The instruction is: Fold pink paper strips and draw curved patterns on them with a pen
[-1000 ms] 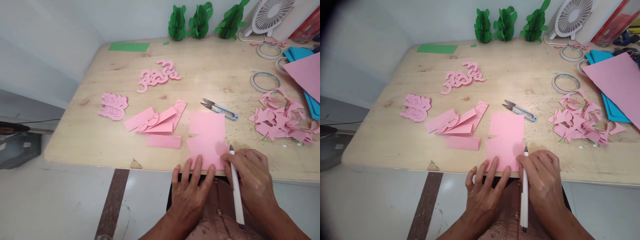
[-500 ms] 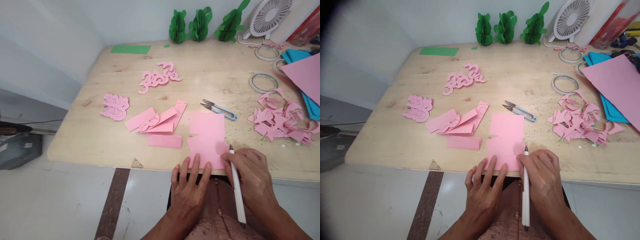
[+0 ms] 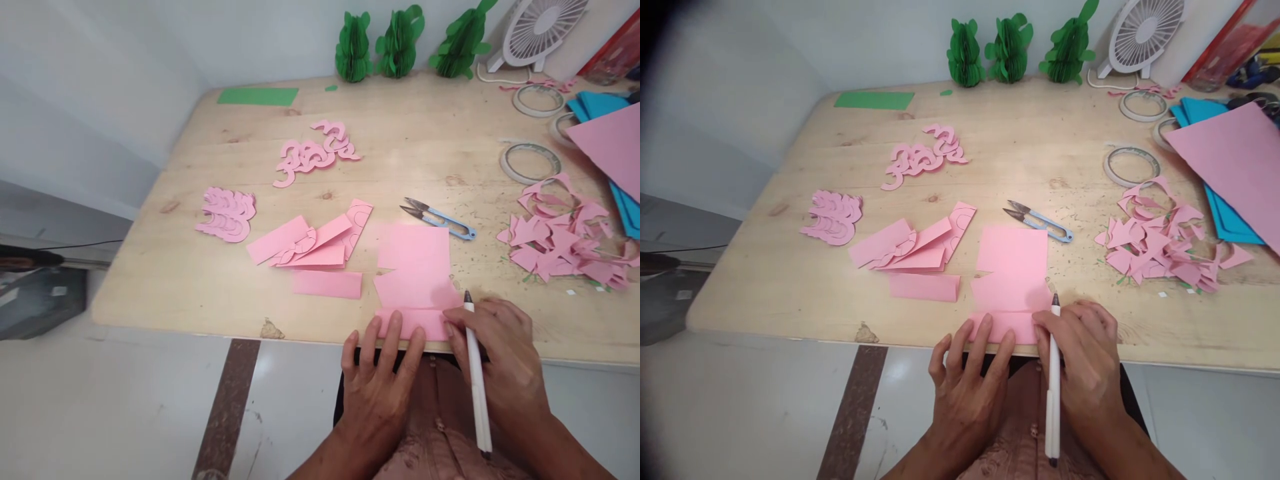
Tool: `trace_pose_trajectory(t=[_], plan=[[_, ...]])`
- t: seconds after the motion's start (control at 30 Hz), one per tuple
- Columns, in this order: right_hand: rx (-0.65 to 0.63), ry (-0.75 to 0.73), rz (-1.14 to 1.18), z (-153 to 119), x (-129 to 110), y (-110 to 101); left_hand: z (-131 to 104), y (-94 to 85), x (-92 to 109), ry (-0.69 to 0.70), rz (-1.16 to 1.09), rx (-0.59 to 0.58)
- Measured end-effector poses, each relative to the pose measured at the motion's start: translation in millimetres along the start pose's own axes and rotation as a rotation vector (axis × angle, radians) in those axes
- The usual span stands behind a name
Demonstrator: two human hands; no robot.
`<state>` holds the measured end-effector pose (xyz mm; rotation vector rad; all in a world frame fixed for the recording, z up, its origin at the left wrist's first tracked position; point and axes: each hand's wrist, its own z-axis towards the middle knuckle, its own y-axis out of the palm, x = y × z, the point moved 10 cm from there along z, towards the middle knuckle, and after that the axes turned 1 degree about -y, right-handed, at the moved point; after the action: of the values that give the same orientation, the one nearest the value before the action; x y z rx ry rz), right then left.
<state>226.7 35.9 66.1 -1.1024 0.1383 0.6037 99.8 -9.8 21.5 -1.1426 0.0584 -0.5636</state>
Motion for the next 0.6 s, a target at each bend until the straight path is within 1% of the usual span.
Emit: trace_pose_trajectory(t=[0.1, 0.17, 0.3, 0.4, 0.6], plan=[[-0.018, -0.023, -0.012, 1.6, -2.6, 2.1, -1.2, -3.3, 0.4, 0.008, -0.024, 0.045], [-0.023, -0.034, -0.018, 2.2, -3.7, 2.7, -1.9, -3.7, 1.4, 0.024, -0.031, 0.054], [-0.027, -0.033, -0.016, 3.4, -4.7, 3.2, -1.9, -1.8, 3.2, 0.057, -0.019, 0.026], [-0.025, -0.029, -0.009, 4.1, -5.3, 2.9, -0.4, -1.0, 1.9, 0.053, -0.003, 0.005], [-0.046, -0.036, -0.029, 3.4, -5.2, 5.0, 1.7, -2.3, 2.1, 0.055, 0.020, 0.006]])
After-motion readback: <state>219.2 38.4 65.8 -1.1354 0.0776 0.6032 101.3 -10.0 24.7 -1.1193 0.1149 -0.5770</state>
